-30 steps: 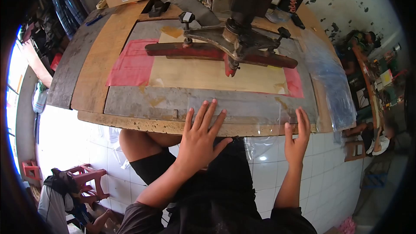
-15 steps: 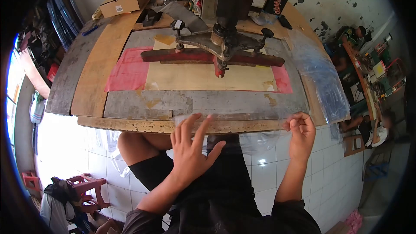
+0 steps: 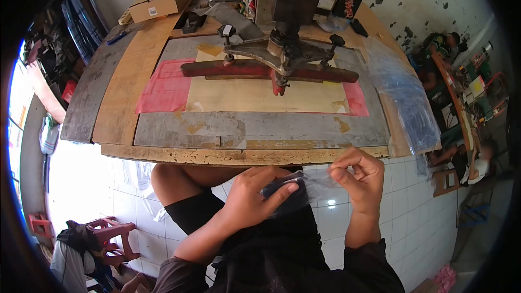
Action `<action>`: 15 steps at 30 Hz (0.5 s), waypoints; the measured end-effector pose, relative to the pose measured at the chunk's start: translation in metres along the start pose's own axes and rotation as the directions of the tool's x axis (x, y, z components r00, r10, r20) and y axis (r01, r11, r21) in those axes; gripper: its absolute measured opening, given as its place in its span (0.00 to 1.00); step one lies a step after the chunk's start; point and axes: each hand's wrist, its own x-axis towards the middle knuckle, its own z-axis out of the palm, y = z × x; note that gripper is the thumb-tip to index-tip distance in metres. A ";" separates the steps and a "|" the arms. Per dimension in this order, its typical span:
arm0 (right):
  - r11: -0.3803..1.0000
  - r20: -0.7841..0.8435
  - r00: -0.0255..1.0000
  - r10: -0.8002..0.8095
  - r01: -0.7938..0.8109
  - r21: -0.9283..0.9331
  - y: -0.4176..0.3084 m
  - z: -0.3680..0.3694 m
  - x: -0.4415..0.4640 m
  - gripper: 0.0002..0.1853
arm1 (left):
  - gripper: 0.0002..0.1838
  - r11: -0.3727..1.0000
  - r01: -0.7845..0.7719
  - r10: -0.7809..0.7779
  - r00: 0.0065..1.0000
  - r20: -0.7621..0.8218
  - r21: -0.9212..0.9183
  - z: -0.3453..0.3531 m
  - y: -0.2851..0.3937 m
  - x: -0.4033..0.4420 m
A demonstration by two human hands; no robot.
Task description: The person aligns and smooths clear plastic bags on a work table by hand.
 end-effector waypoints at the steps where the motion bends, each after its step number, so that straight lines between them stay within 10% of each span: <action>1: 1.000 -0.002 1.000 0.004 -0.004 0.029 0.001 0.000 0.001 0.05 | 0.18 0.996 0.081 -0.080 0.997 0.013 -0.043 0.000 -0.002 -0.002; 9: 0.988 0.023 1.000 0.020 -0.023 0.154 -0.010 -0.020 0.009 0.07 | 0.10 0.985 0.111 -0.117 0.992 -0.039 -0.131 -0.005 -0.016 0.002; 13: 0.936 0.385 0.923 -0.015 -0.123 0.330 0.002 -0.048 0.010 0.15 | 0.09 0.907 0.159 -0.153 0.987 0.048 -0.389 -0.014 -0.020 0.007; 15: 0.833 0.356 0.771 -0.528 0.552 0.040 0.012 -0.037 0.018 0.14 | 0.10 0.881 0.177 -0.139 0.983 0.117 -0.439 -0.014 -0.021 0.015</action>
